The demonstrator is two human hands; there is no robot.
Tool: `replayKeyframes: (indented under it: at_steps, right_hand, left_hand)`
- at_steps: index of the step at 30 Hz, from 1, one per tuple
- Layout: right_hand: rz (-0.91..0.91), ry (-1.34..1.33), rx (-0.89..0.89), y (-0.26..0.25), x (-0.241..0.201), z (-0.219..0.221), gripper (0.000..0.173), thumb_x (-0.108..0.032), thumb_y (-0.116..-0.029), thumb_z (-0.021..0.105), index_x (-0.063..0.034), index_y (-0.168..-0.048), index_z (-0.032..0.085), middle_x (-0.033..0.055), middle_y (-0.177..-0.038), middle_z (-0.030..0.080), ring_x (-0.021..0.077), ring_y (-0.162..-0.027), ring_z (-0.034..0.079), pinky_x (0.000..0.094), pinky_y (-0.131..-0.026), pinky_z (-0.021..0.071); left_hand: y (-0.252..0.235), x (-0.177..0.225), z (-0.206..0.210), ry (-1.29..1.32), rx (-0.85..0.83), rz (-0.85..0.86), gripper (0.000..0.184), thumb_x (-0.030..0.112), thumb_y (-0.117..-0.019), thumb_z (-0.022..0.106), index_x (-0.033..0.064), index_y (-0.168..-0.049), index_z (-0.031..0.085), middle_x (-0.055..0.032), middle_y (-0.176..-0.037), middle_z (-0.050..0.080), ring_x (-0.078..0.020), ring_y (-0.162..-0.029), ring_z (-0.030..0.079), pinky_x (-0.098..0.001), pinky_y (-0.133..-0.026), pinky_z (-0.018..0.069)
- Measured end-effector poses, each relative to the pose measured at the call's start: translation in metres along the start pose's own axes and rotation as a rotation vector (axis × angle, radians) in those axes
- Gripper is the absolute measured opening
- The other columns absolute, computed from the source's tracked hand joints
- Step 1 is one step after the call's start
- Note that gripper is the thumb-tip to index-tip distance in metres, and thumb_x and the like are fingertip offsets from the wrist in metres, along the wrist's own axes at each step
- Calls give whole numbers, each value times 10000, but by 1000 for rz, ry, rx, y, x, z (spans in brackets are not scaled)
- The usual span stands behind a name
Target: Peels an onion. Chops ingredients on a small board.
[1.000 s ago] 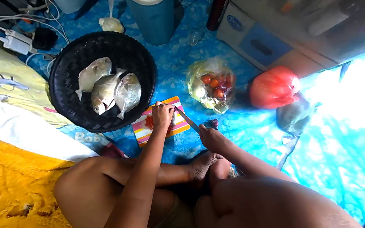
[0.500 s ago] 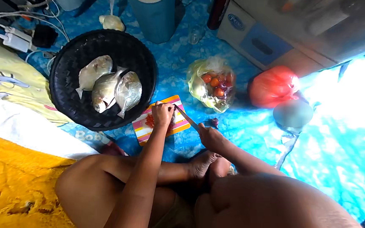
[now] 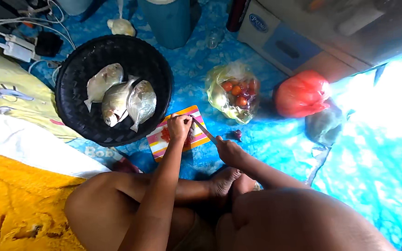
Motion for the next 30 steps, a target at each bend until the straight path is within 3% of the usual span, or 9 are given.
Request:
replayKeyframes:
  at_steps: [14, 20, 30]
  right_hand:
    - [4, -5, -29, 0, 4, 5, 369, -192, -1138, 281, -14, -1436, 405, 275, -1253, 624, 430, -1224, 627, 570, -990, 507]
    - [10, -3, -34, -11, -1, 5, 363, -131, -1124, 315, -1, -1455, 388, 291, -1265, 617, 444, -1226, 623, 588, -976, 510]
    - [6, 10, 14, 0, 4, 2, 380, -197, -1138, 296, -17, -1453, 412, 285, -1246, 631, 445, -1212, 631, 577, -984, 510]
  left_hand:
    - [0, -4, 1, 21, -8, -9, 124, 100, -923, 727, 62, -1007, 810, -170, -1072, 754, -381, -1122, 655, -558, -1015, 453]
    - [1, -6, 2, 32, -1, 10, 121, 106, -920, 734, 63, -1004, 810, -181, -1075, 749, -396, -1125, 653, -571, -1019, 454]
    - [1, -3, -1, -19, -7, 50, 122, 113, -929, 723, 61, -1006, 803, -168, -1066, 756, -395, -1136, 645, -573, -1022, 436]
Point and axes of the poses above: each hand's wrist, its own y-axis away from the middle knuckle, its own z-axis out of the palm, x = y × z, the point moved 6 cm from there along -y, towards the middle knuckle
